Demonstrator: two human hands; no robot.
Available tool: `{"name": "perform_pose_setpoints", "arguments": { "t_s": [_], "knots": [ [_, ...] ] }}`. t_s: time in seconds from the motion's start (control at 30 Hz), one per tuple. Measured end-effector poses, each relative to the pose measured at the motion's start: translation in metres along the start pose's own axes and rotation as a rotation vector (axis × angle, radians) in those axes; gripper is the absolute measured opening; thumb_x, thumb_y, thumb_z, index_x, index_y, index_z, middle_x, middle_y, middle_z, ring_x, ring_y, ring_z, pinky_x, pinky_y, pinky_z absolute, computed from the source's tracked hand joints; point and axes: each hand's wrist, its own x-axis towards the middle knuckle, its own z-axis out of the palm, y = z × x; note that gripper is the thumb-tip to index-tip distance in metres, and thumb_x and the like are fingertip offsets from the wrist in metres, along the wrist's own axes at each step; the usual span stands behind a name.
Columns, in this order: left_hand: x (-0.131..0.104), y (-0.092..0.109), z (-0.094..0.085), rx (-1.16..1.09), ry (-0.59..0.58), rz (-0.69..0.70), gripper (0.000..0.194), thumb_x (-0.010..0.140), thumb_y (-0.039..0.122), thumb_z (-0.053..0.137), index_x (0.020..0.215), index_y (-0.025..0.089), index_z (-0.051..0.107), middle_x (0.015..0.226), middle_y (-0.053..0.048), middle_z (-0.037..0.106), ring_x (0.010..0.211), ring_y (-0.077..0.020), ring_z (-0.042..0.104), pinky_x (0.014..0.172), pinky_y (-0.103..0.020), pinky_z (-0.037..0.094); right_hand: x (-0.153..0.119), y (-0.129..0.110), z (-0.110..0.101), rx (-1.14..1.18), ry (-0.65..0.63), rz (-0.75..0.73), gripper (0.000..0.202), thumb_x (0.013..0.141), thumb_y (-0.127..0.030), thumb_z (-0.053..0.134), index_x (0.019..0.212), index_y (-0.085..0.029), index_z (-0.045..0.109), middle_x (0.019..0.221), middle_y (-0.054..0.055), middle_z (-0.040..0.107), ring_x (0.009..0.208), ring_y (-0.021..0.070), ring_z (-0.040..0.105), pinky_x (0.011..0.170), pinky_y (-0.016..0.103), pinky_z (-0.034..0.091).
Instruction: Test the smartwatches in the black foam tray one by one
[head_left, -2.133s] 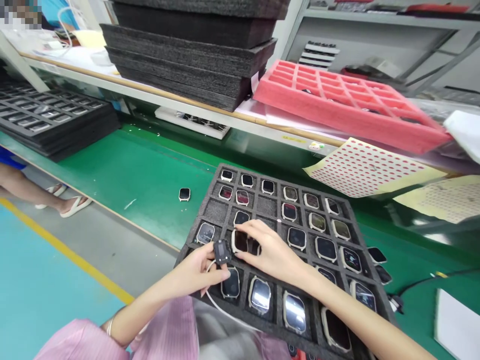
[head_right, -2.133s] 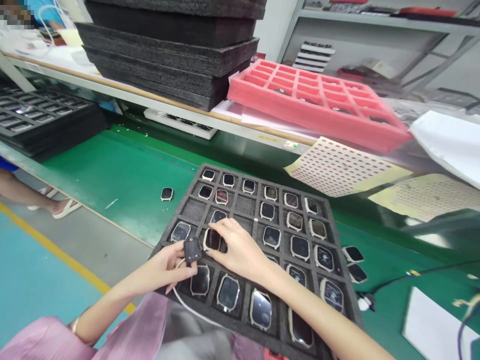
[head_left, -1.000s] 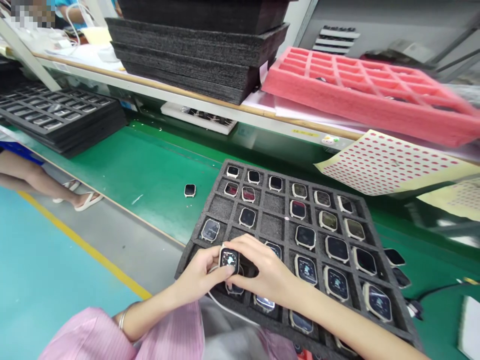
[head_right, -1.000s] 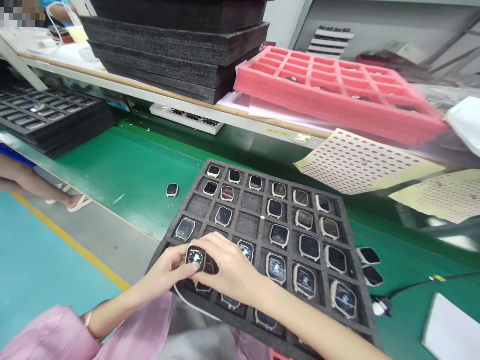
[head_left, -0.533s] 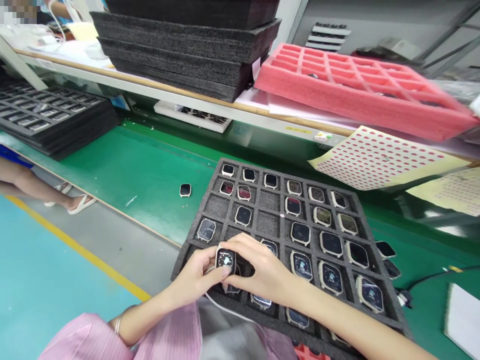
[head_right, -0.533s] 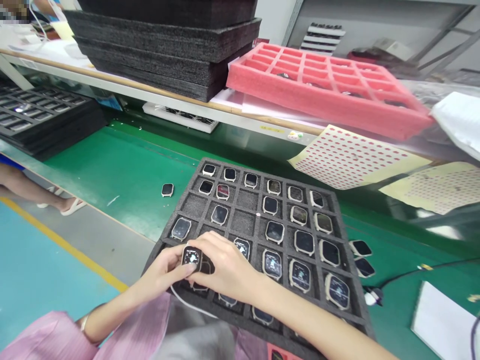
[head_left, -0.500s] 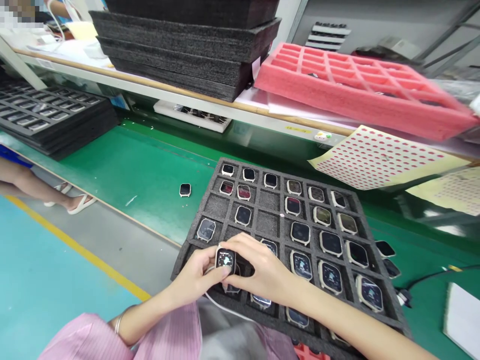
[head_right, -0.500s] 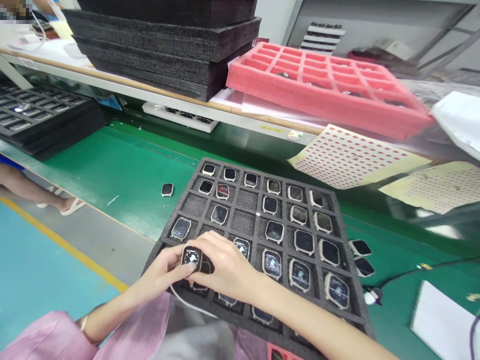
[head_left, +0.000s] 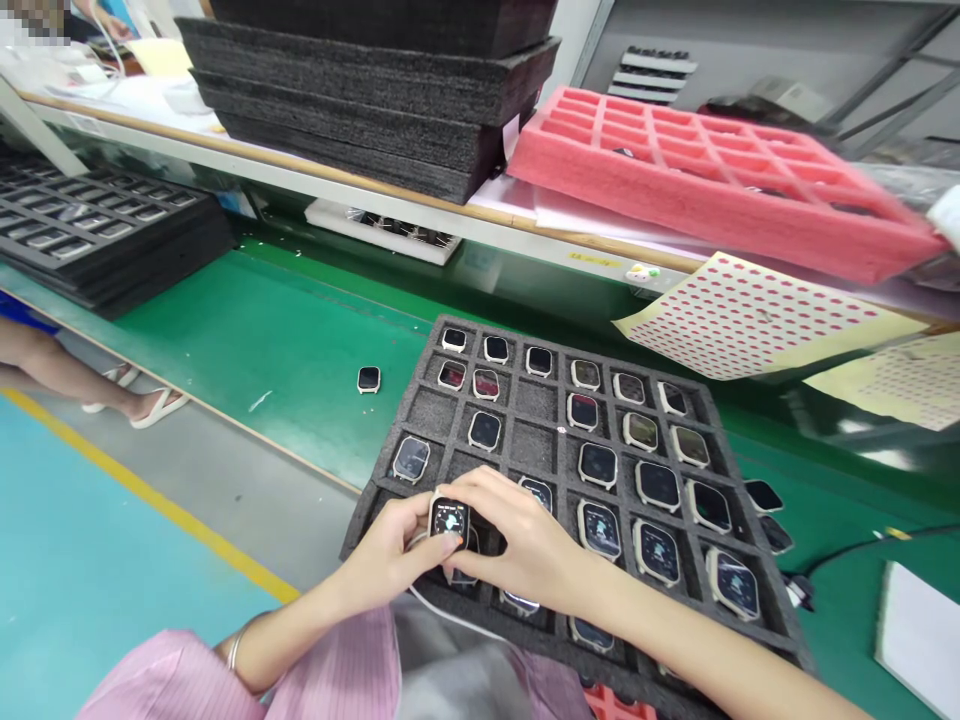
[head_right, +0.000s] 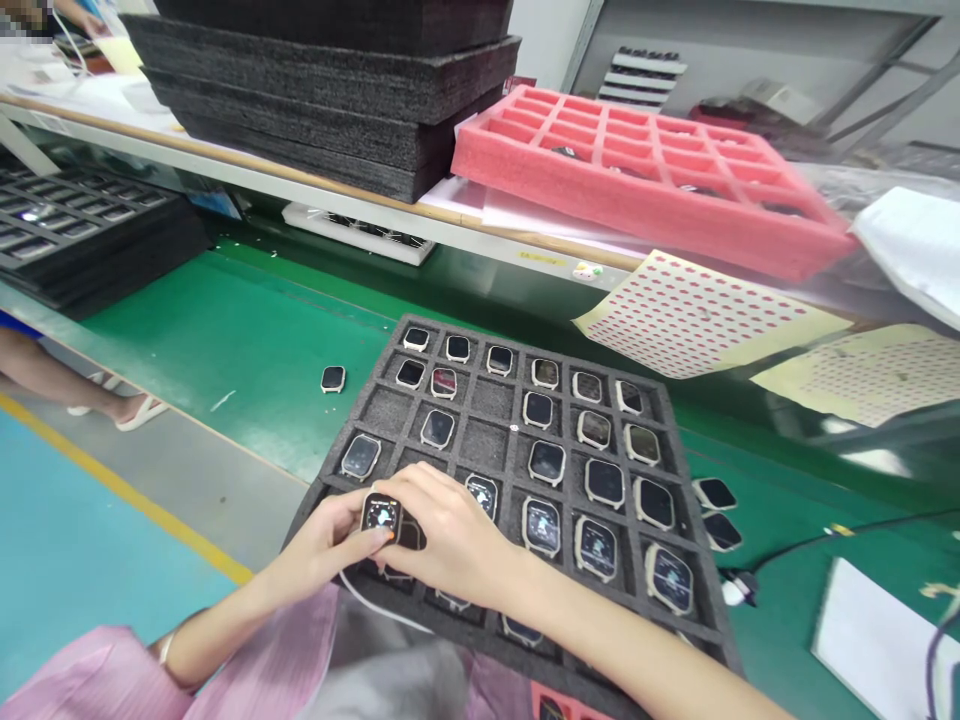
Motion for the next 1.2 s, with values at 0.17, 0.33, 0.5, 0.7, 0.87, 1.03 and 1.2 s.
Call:
{"name": "perform_pose_setpoints", "arguments": {
  "t_s": [0.17, 0.33, 0.5, 0.7, 0.87, 1.03, 1.2],
  "knots": [
    [0.0, 0.0, 0.001, 0.002, 0.006, -0.017, 0.02, 0.085, 0.033, 0.059, 0.091, 0.014, 0.059, 0.069, 0.0, 0.058, 0.064, -0.0145, 0.055, 0.063, -0.025, 0.044, 0.001, -0.005, -0.002, 0.028, -0.004, 0.018, 0.043, 0.077, -0.019, 0.071, 0.116, -0.015, 0.054, 0.096, 0.008, 0.061, 0.088, 0.0224, 0.057, 0.078, 0.037, 0.051],
    [-0.005, -0.002, 0.005, -0.079, 0.012, -0.028, 0.035, 0.077, 0.026, 0.069, 0.109, 0.019, 0.057, 0.096, -0.004, 0.062, 0.089, -0.0182, 0.059, 0.079, -0.027, 0.048, 0.007, -0.001, -0.02, 0.123, 0.042, 0.036, 0.042, 0.075, -0.022, 0.075, 0.112, -0.019, 0.056, 0.105, 0.007, 0.056, 0.098, 0.0213, 0.057, 0.084, 0.034, 0.049],
    [-0.018, -0.01, 0.004, -0.261, 0.21, 0.12, 0.042, 0.085, 0.026, 0.061, 0.124, 0.025, 0.047, 0.124, -0.007, 0.055, 0.119, -0.0215, 0.049, 0.103, -0.034, 0.037, 0.005, 0.017, -0.023, -0.195, 0.034, 0.181, 0.043, 0.075, -0.025, 0.075, 0.113, -0.018, 0.055, 0.105, 0.008, 0.055, 0.099, 0.0255, 0.056, 0.086, 0.042, 0.048],
    [-0.032, -0.012, -0.012, -0.131, 0.181, 0.044, 0.032, 0.086, 0.028, 0.06, 0.117, 0.021, 0.054, 0.098, -0.006, 0.06, 0.094, -0.0184, 0.056, 0.087, -0.028, 0.046, 0.01, 0.01, -0.026, -0.494, -0.125, 0.113, 0.05, 0.084, -0.026, 0.065, 0.128, -0.011, 0.045, 0.118, 0.016, 0.053, 0.104, 0.03, 0.051, 0.086, 0.047, 0.045],
    [-0.027, -0.007, -0.015, -0.086, 0.099, -0.064, 0.034, 0.088, 0.032, 0.057, 0.119, 0.022, 0.05, 0.085, -0.002, 0.054, 0.064, -0.0109, 0.047, 0.053, -0.018, 0.046, 0.05, -0.006, -0.005, -0.632, -0.27, 0.031, 0.023, 0.088, -0.022, 0.058, 0.107, -0.01, 0.058, 0.095, 0.013, 0.06, 0.092, 0.0276, 0.054, 0.078, 0.04, 0.046],
    [-0.023, -0.01, -0.015, -0.169, 0.101, -0.037, 0.034, 0.088, 0.033, 0.057, 0.118, 0.023, 0.046, 0.084, 0.001, 0.049, 0.054, -0.0057, 0.038, 0.043, -0.013, 0.039, 0.076, -0.008, 0.026, -0.801, -0.239, 0.09, 0.013, 0.079, -0.008, 0.057, 0.09, -0.003, 0.061, 0.084, 0.018, 0.06, 0.082, 0.0315, 0.054, 0.07, 0.043, 0.045],
    [-0.024, -0.013, -0.023, -0.241, 0.098, -0.03, 0.031, 0.087, 0.033, 0.058, 0.114, 0.023, 0.046, 0.083, 0.003, 0.048, 0.046, -0.0009, 0.038, 0.042, -0.013, 0.039, 0.075, 0.009, 0.005, -0.658, -0.166, 0.107, 0.028, 0.08, -0.04, 0.065, 0.081, -0.012, 0.06, 0.082, 0.011, 0.059, 0.082, 0.0269, 0.054, 0.071, 0.037, 0.045]
  ]
}}
